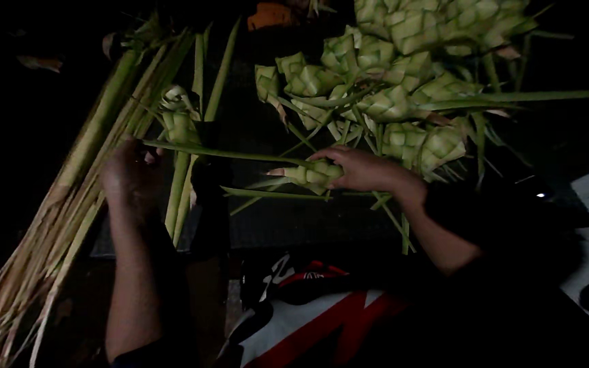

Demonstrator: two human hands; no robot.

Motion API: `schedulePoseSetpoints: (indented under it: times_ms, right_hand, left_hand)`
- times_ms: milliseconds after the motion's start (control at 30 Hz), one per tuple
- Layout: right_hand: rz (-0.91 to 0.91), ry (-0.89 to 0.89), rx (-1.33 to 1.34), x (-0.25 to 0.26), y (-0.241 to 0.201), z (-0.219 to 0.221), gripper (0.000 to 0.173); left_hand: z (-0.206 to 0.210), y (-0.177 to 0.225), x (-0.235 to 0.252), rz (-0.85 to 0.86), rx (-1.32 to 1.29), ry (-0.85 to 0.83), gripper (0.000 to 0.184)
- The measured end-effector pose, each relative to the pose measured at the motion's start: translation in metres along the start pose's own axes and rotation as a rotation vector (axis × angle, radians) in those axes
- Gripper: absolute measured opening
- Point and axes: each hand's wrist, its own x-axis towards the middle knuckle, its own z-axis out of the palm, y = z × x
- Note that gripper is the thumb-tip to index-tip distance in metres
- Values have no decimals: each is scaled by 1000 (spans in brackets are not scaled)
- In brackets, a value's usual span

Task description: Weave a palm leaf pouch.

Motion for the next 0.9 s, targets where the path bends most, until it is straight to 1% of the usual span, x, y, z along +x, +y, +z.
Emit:
schedulePoseSetpoints:
  times_ms: [33, 67, 100, 133, 200, 267, 300, 367, 433, 533, 600, 700, 767, 900]
  right_hand:
    - [-2, 28, 18, -2, 0, 2, 66]
    - [-6, 59, 33, -3, 1, 5, 66]
    - [-9, 86, 43, -4, 3, 9, 67]
    - [-24, 126, 56, -4, 7, 15, 68]
    - [-61, 205, 77, -4, 15, 27, 70]
    - [-48, 209, 82, -4, 10, 31, 72]
    - [-27, 190, 76, -4, 4, 30, 72]
    - [-21, 215, 60, -3, -4, 33, 72]
    - [-52, 277, 44, -4, -4, 39, 70]
    - [-60, 321, 71, -7, 2, 47, 68]
    - [-72, 341, 99, -8, 5, 51, 69]
    - [-115, 363, 160, -10, 11, 53, 71]
    - [-127, 374, 254, -14, 15, 53, 69]
    - [-142, 463, 384, -30, 23, 59, 56]
  left_hand:
    - [5, -4, -5, -23, -26, -44, 27]
    - [12, -11, -13, -67, -21, -121, 37]
    - [22, -19, -25, -112, 33, -227, 45]
    - [35, -28, -41, -159, 146, -345, 46]
    - [60, -50, -69, -269, 356, -536, 38]
    - [86, -74, -86, -319, 494, -624, 35]
    - [98, -85, -92, -291, 543, -640, 33]
    - [116, -104, -96, -191, 578, -628, 28]
    - [126, -108, -97, -144, 639, -561, 29]
    - [124, -108, -97, -180, 634, -444, 35]
    - [118, -108, -97, -183, 604, -415, 37]
    - [114, -103, -98, -212, 609, -411, 36]
    - [114, -102, -98, -194, 615, -417, 34]
    - [111, -106, -97, -194, 550, -421, 33]
